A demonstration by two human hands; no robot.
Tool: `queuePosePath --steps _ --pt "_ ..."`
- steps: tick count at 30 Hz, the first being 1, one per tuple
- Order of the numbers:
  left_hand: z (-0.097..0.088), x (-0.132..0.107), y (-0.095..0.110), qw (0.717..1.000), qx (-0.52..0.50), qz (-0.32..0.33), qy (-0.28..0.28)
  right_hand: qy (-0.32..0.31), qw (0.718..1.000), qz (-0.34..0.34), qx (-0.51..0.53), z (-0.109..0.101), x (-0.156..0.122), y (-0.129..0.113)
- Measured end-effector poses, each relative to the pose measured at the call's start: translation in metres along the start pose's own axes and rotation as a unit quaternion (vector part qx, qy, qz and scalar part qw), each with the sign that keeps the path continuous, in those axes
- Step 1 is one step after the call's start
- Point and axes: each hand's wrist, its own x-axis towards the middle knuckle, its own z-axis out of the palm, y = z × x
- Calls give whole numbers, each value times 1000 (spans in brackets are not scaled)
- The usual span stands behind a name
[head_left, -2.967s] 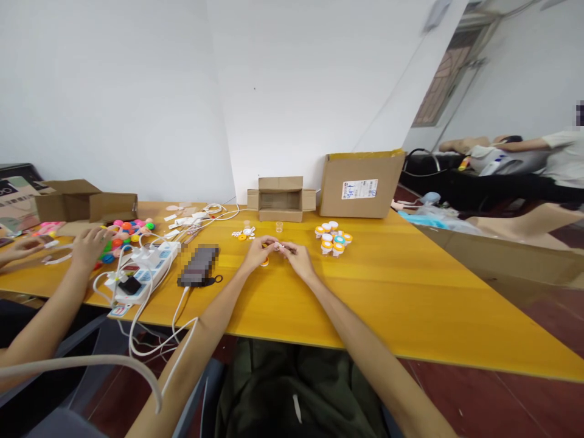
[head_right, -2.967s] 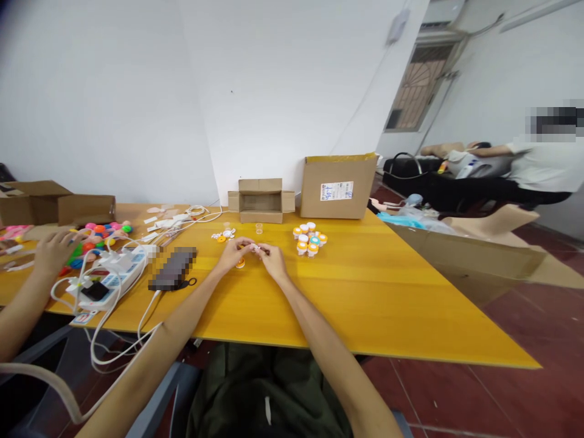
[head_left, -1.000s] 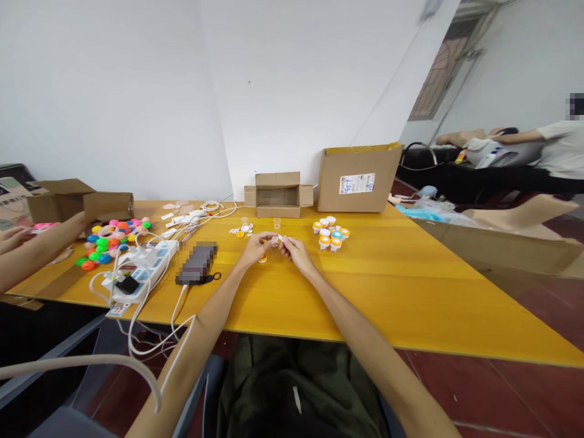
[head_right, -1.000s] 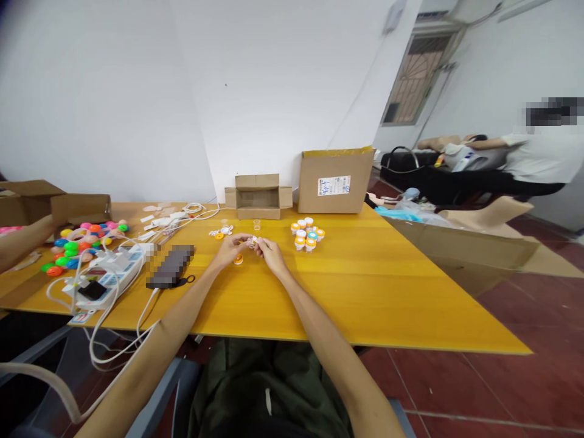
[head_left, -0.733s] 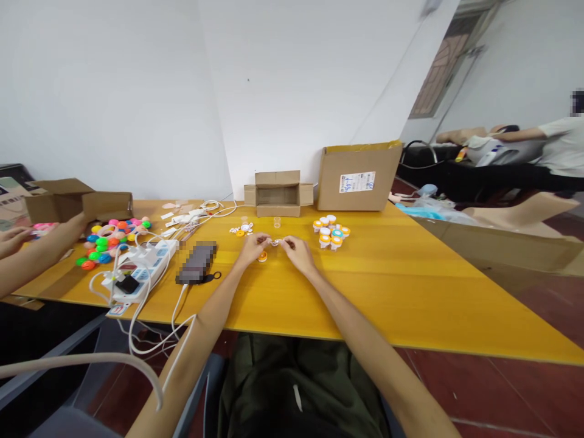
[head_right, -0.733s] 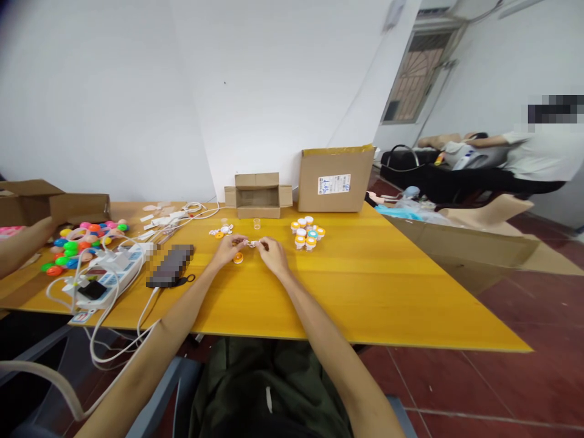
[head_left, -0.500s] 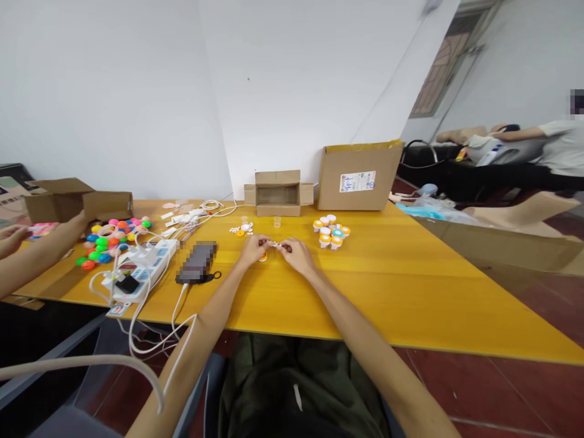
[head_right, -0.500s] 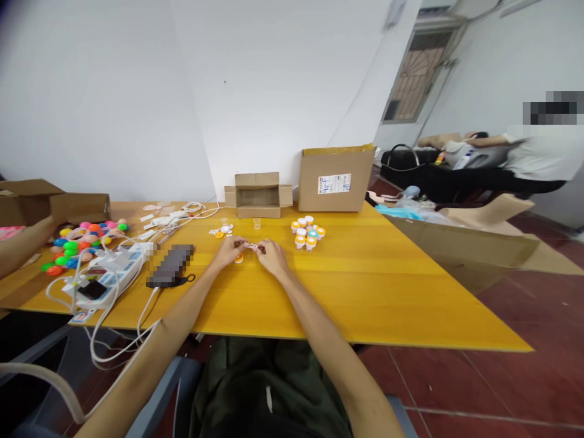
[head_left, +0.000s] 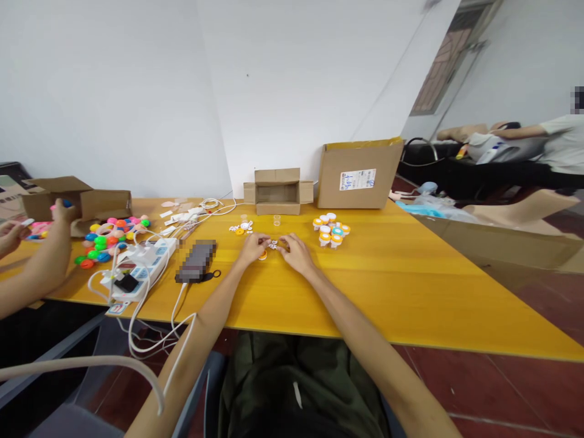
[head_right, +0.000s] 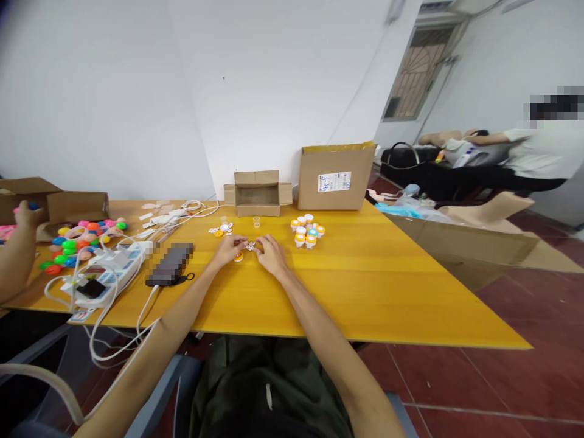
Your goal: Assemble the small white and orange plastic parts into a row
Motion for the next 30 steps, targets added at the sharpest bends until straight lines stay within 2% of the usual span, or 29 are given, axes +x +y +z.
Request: queuePosePath --steps 5,18,23,30 --pt "0 -1 4 1000 10 -8 6 -7 998 -68 -17 1 -2 -4" --pt "-3 -2 11 996 64 -26 62 -97 973 -154 -143 -3 -8 -20" --pt "-3 -3 13 995 63 -28 65 -106 968 -153 -167 -1 -8 -18" --pt "-3 -2 10 997 56 -17 56 -98 971 -111 -189 -1 -9 -19"
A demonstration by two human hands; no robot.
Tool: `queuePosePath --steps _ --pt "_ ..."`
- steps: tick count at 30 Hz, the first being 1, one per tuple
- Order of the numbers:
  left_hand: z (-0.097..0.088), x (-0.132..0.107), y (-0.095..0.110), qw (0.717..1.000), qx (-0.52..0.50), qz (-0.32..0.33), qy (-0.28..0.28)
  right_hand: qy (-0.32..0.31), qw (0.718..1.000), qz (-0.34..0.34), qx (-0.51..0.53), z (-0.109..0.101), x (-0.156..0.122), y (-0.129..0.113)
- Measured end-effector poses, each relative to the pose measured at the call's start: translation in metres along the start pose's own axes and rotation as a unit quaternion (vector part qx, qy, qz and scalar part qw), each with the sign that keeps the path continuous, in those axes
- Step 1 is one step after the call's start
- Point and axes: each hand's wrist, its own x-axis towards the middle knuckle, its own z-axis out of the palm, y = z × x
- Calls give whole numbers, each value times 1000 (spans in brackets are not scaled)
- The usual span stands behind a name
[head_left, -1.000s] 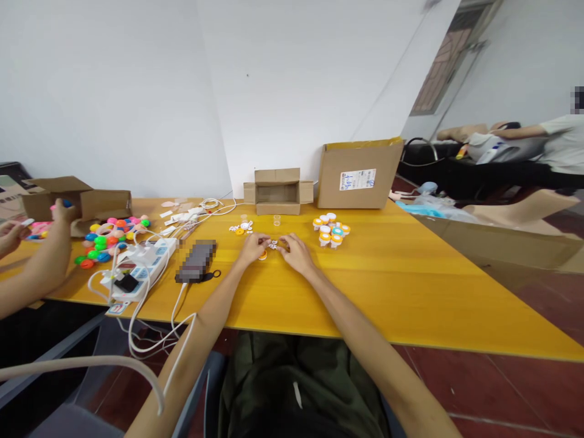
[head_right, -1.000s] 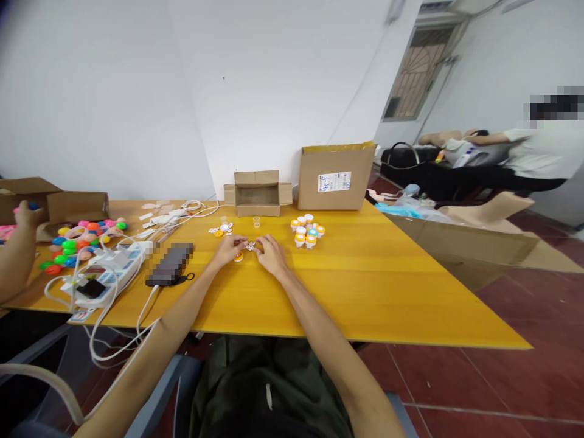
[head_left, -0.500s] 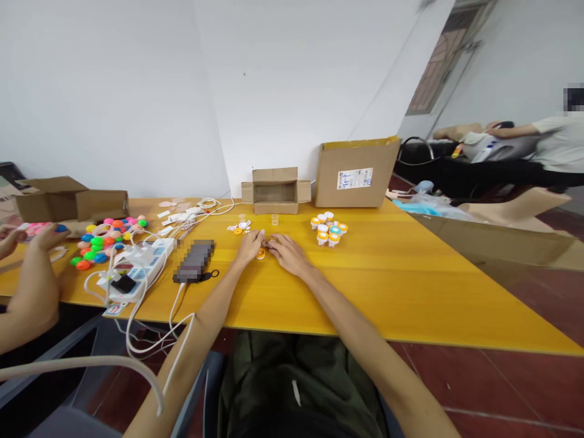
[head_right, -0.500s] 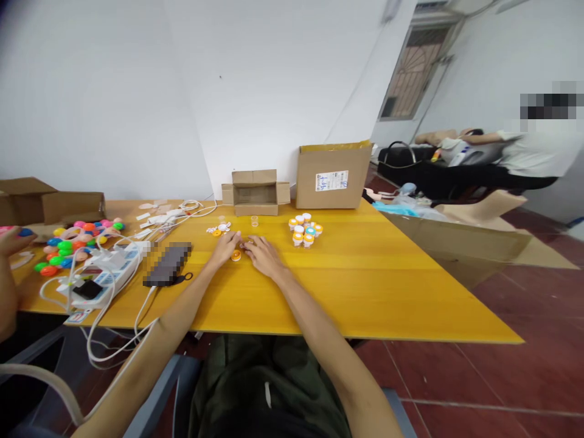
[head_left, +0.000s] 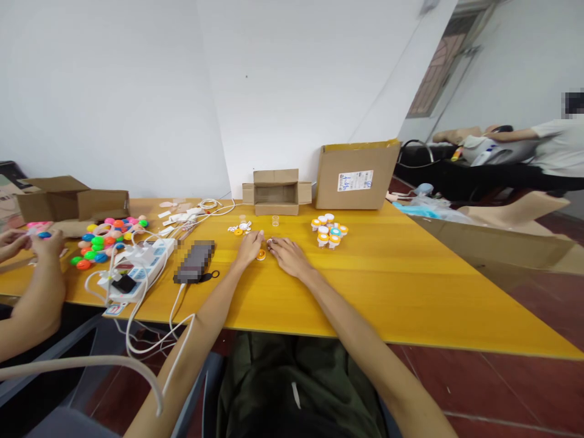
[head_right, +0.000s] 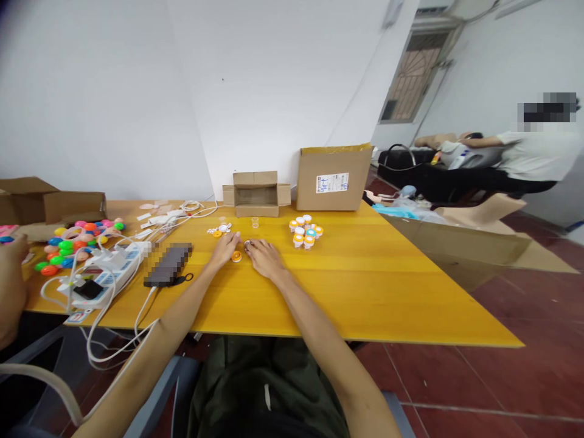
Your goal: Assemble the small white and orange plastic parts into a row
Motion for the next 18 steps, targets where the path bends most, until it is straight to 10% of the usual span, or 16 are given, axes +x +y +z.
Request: queuePosePath --steps 18 --pt "-3 -4 1 996 87 5 -24 52 998 18 21 -3 0 -2"
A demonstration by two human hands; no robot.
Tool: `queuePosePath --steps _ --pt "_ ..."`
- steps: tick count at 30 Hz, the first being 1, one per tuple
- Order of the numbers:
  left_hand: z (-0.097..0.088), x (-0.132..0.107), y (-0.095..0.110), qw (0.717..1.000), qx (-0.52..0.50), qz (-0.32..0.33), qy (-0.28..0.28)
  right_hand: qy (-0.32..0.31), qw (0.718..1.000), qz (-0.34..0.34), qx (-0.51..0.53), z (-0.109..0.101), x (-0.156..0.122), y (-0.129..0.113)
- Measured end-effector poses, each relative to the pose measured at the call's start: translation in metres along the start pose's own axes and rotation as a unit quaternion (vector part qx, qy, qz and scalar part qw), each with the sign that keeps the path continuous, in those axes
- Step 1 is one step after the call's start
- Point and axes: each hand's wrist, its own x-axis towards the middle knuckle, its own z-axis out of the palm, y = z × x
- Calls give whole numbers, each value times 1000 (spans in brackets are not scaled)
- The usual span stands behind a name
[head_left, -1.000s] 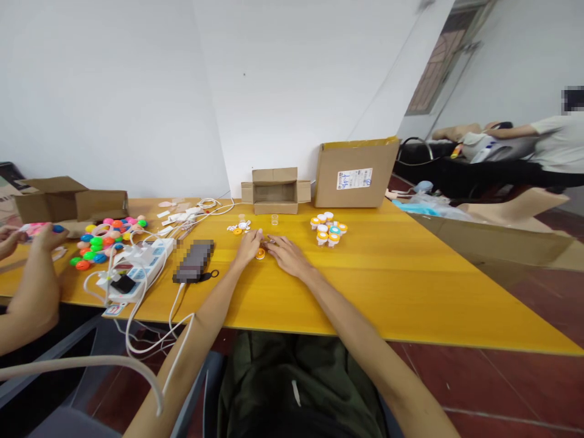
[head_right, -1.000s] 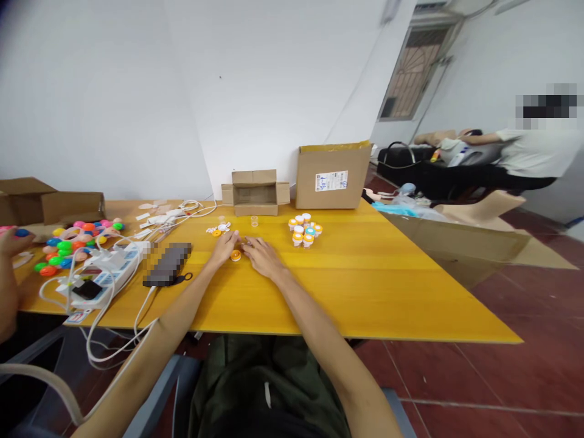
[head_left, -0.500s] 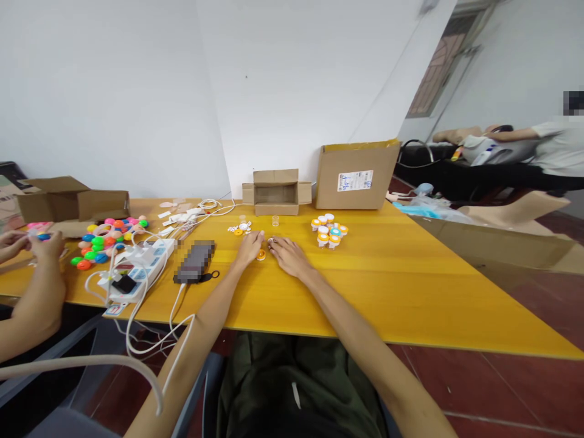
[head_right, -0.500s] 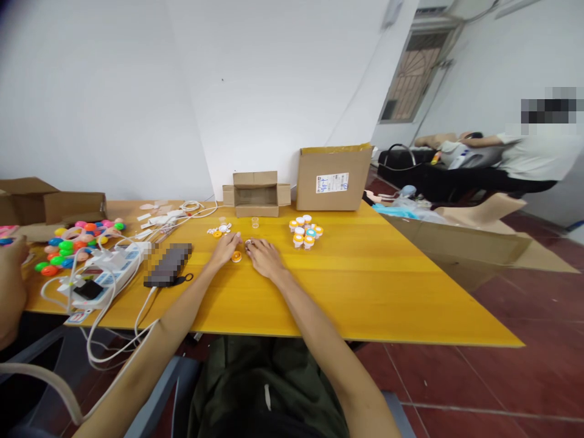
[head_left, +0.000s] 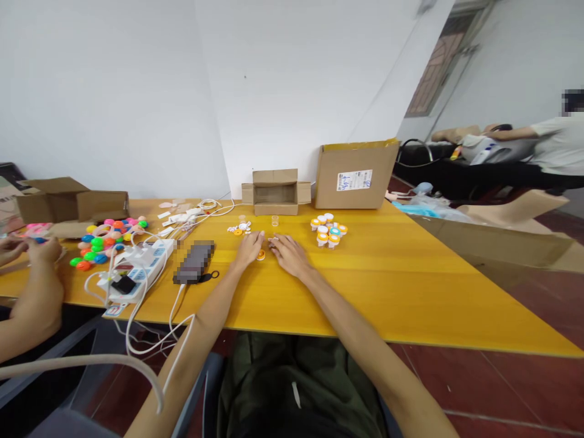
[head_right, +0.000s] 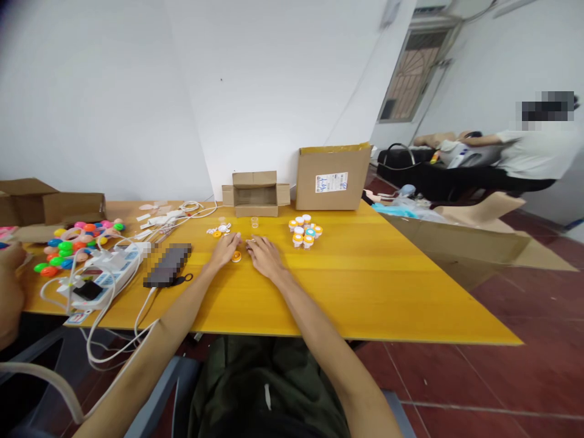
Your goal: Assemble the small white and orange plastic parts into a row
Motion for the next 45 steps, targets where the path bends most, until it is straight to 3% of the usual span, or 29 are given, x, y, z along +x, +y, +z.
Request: queuePosePath --steps 8,22,36,41,45 --pt "-2 -2 4 1000 -20 -15 9 37 996 -70 47 0 1 4" --pt "-4 -4 5 996 -80 -19 42 -38 987 -143 69 -1 1 -13" --pt "-4 -4 9 979 -198 -56 7 -30 989 -102 103 -5 1 -11" --pt "-4 0 9 965 -245 -87 -11 -4 986 -49 158 -5 3 -10" --pt "-5 2 9 958 -278 -68 -25 36 972 11 230 -1 6 -5"
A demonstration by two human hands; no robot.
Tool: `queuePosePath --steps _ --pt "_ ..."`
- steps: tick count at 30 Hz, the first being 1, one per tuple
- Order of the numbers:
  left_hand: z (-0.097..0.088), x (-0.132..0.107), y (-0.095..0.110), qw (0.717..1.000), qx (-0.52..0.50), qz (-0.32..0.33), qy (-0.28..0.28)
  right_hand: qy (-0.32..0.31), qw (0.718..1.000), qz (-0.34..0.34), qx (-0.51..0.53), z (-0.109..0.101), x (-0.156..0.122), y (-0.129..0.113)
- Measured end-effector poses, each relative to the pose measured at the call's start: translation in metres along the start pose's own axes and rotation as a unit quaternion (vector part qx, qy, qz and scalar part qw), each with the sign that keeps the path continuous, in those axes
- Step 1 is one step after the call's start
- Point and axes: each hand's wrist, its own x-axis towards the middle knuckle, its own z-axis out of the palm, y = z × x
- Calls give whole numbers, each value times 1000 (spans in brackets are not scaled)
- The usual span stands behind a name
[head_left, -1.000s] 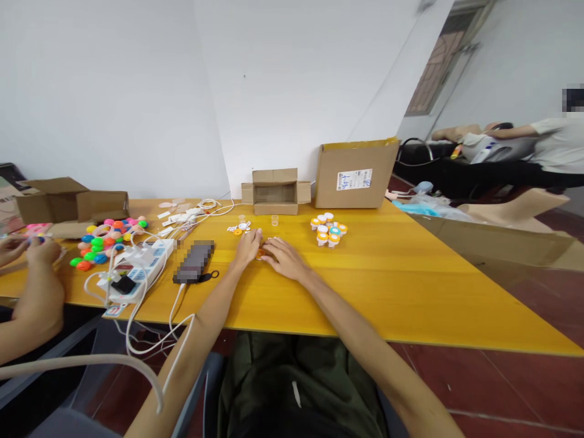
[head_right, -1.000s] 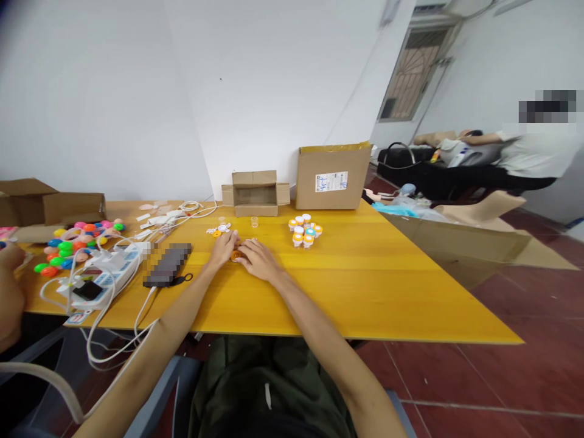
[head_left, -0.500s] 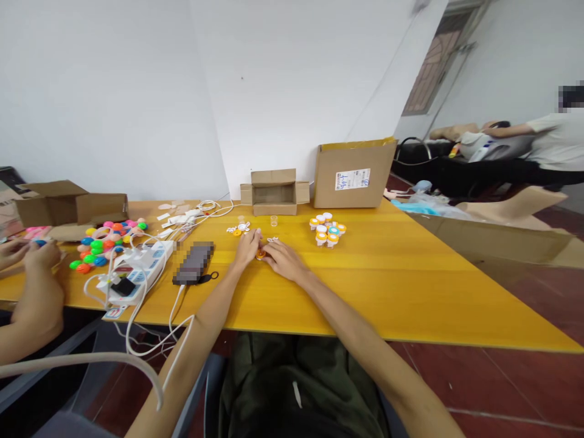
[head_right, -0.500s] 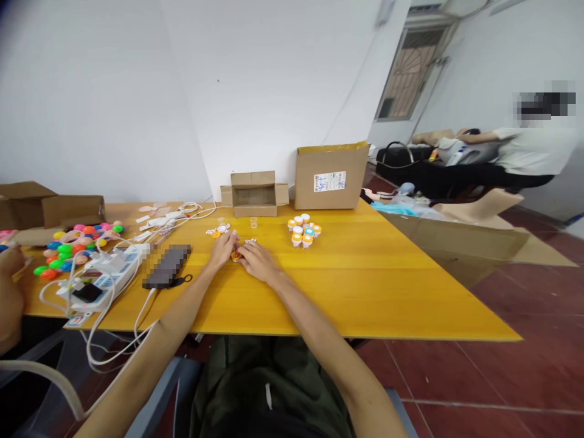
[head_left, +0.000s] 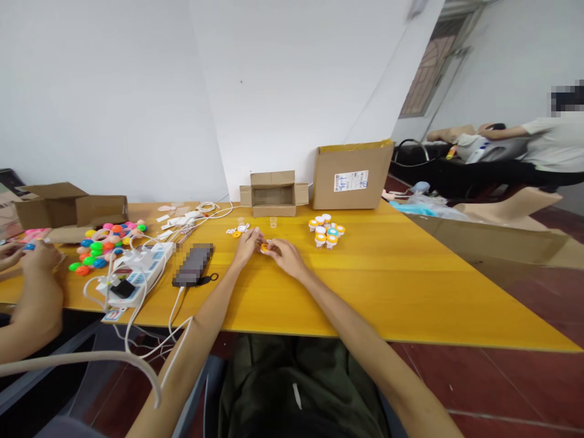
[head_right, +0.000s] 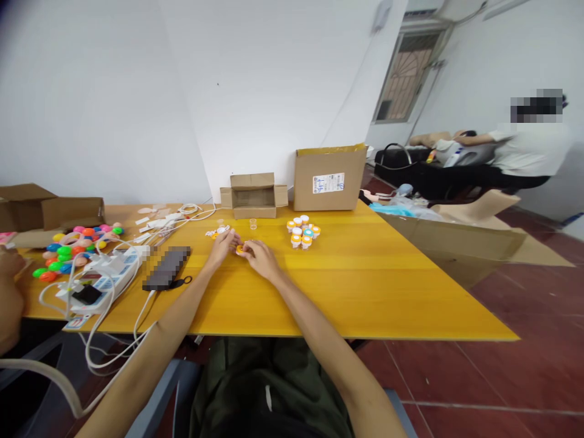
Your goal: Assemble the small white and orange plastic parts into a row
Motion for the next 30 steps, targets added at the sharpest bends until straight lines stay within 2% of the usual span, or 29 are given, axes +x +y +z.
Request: queuePosePath --steps 5,10,13,20,30 --pt "2 0 1 998 -27 42 -25 69 989 68 107 0 5 10" --pt "6 -2 -2 997 -31 34 -63 114 979 79 148 -1 7 16" --pt "5 -3 -3 996 -32 27 -80 110 979 82 154 0 6 16" --pt "2 -3 -2 997 -33 27 -68 87 975 85 187 -2 6 11" --pt "5 -5 -4 994 -33 22 -103 76 970 99 208 -1 5 10"
